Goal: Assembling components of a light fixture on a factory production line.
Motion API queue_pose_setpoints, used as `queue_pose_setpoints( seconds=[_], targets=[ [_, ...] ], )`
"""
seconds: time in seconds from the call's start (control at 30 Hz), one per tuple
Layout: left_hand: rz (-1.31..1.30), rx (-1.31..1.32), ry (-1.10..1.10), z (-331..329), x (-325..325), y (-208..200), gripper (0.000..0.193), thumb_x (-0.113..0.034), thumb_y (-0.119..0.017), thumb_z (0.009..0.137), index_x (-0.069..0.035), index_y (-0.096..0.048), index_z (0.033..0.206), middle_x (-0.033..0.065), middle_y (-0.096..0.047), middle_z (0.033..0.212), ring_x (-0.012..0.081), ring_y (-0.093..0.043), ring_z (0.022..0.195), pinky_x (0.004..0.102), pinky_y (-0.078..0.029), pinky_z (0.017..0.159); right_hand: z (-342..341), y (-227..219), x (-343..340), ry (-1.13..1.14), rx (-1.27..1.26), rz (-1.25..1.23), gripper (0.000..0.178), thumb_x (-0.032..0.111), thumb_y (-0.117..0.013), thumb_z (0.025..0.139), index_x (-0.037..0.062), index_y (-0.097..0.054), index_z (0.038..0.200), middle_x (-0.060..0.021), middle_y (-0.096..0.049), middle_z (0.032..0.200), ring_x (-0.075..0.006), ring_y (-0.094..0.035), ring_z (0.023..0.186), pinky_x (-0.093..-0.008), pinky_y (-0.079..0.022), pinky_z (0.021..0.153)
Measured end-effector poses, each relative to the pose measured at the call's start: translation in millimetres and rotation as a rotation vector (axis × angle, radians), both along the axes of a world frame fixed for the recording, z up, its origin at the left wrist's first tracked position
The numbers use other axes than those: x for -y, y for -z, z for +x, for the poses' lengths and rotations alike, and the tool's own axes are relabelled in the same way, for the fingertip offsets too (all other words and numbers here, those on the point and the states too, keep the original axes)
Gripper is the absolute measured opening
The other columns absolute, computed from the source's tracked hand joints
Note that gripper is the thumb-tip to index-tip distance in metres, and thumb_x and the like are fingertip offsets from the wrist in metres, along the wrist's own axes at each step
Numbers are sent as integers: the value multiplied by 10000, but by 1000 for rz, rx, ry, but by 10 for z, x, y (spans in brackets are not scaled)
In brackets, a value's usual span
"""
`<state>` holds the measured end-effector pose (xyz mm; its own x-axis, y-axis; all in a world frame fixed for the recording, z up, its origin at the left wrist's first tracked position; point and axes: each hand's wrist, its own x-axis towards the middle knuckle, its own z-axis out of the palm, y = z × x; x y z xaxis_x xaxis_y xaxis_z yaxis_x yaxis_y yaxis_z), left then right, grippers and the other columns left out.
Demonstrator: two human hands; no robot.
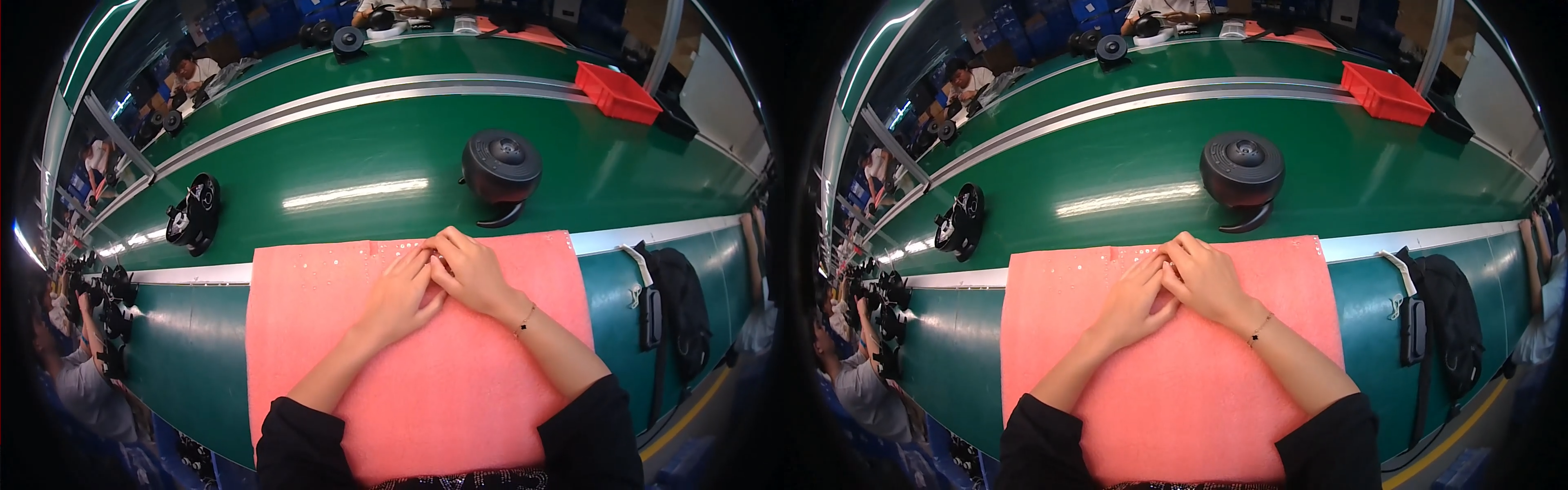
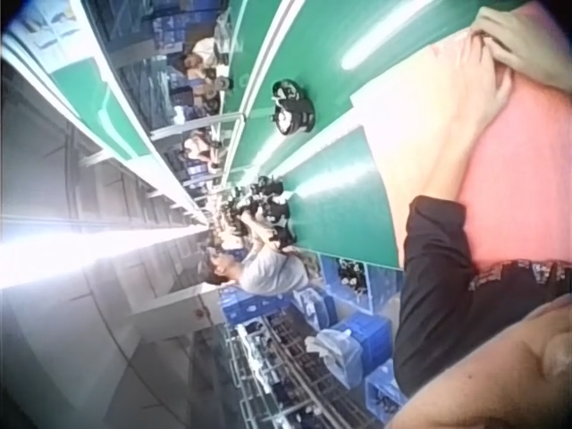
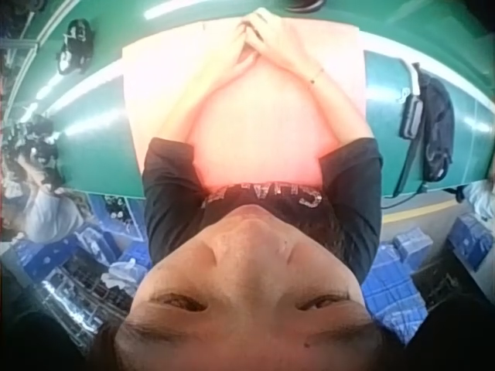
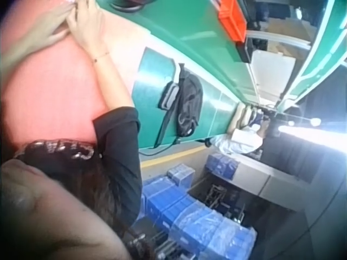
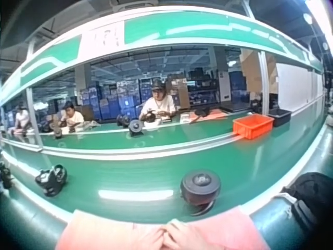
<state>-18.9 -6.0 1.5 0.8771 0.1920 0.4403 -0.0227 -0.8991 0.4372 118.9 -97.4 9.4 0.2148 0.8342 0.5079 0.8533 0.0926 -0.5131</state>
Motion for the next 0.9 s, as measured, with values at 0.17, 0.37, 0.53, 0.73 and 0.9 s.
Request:
queue_pose_setpoints(
  seconds=[0.17,0.37,0.53,0.73,0.9],
  targets=[
    [35,4,-13,-13,-4,8,462,-137,-663,755,59,-504,1141,221,-506,1230,392,-468,1177,441,-395,995,-1,30,-13,-10,-2,16,182,145,-545,823,36,-595,960,-85,-557,895,-257,-603,804,-374,-500,666],
    [-14,-22,-23,-19,2,-7,452,-144,-664,759,50,-510,1137,211,-514,1227,378,-475,1174,437,-401,993,-6,35,-19,-5,-8,10,181,148,-546,826,36,-598,958,-84,-560,899,-259,-606,809,-376,-504,668],
    [11,-13,-26,0,7,-6,446,-147,-664,762,46,-512,1134,204,-519,1222,371,-485,1165,434,-407,989,16,49,-14,-11,-18,23,207,114,-523,816,34,-597,991,-95,-570,919,-265,-599,769,-370,-491,640],
    [7,-27,-37,-6,7,1,441,-150,-660,763,48,-515,1129,209,-521,1219,373,-483,1168,435,-401,993,13,46,-16,-16,-26,21,202,110,-525,816,33,-597,989,-97,-571,920,-265,-603,774,-368,-496,650],
    [23,-12,-37,-10,1,7,454,-151,-659,759,53,-515,1138,212,-518,1225,376,-486,1162,437,-401,987,12,39,-17,-13,-18,17,203,110,-525,817,34,-597,990,-95,-570,922,-263,-603,780,-369,-497,655]
  ],
)
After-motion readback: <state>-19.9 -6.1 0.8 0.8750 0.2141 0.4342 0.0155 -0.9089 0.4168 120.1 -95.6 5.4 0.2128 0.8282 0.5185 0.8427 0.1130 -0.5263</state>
